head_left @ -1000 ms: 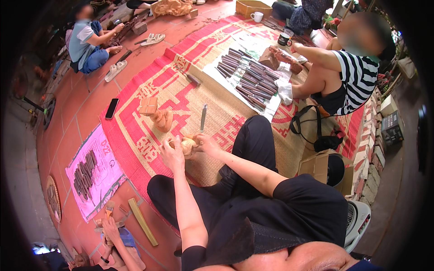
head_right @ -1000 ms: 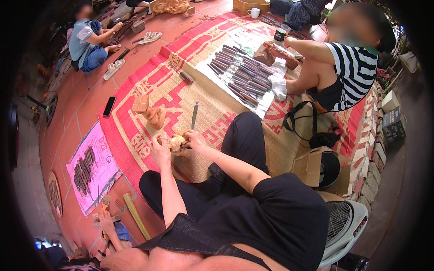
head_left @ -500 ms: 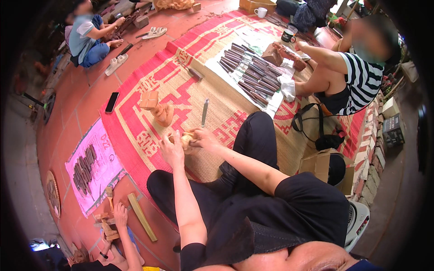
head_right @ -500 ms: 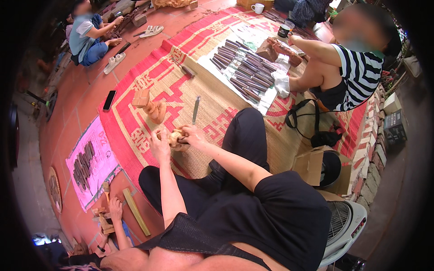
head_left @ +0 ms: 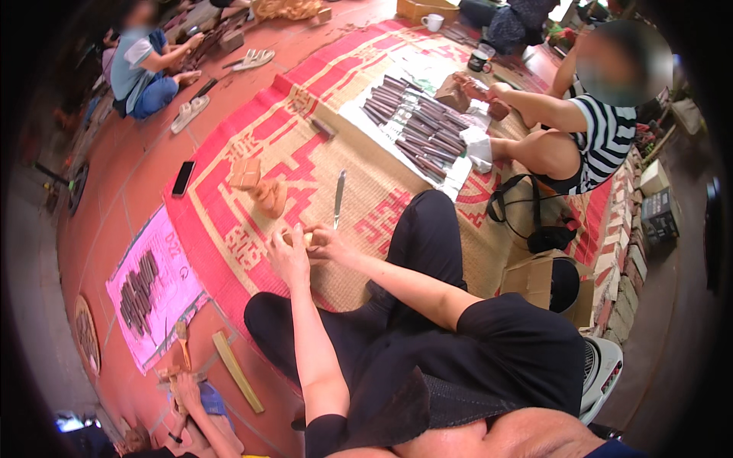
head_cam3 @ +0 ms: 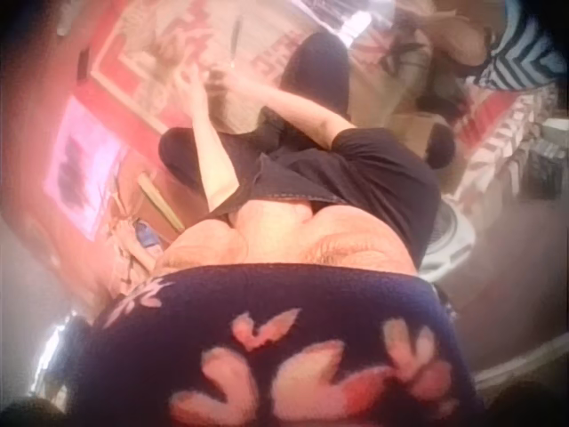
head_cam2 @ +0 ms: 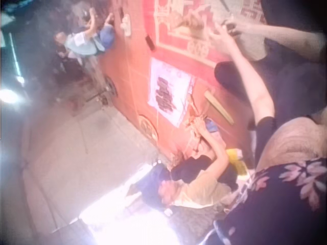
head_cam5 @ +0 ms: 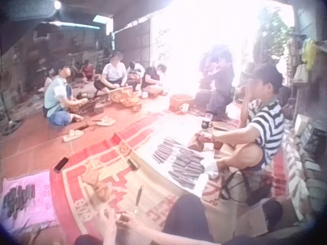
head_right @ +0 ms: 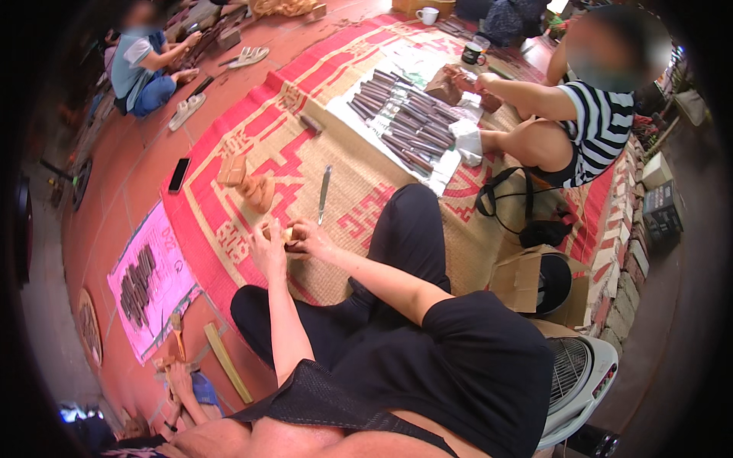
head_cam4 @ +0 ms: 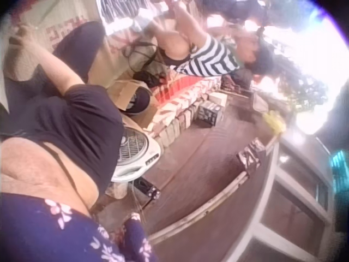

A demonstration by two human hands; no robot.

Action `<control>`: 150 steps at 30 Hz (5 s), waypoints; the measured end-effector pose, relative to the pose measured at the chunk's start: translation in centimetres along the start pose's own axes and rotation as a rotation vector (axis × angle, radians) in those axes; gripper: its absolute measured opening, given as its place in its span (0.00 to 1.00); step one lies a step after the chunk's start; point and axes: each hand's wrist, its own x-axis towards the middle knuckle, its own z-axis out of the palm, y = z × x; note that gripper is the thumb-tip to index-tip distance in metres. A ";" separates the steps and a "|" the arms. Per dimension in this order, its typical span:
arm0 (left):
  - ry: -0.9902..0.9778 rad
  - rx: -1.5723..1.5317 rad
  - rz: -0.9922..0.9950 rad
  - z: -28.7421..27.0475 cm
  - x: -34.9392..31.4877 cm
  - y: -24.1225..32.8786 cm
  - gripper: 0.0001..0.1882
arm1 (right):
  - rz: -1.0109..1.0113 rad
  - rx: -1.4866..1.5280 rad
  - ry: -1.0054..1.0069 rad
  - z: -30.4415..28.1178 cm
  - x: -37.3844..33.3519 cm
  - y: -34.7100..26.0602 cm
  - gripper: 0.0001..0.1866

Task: The person sits on a mat and carves a small wooden block using a knife, shaping it by hand. They rotate the block and make repeated cuts while other people work nearby.

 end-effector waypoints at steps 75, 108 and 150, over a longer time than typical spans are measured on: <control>0.021 0.009 0.019 0.2 0.1 -0.5 0.26 | 0.371 -0.016 -0.082 -3.1 0.4 1.7 0.20; -0.002 -0.025 -0.061 -0.5 0.1 -0.9 0.24 | -0.116 -0.138 -0.036 -1.1 0.4 -0.6 0.16; 0.049 0.029 0.008 0.5 -0.1 0.1 0.25 | -0.031 -0.165 -0.081 -1.6 0.1 0.0 0.17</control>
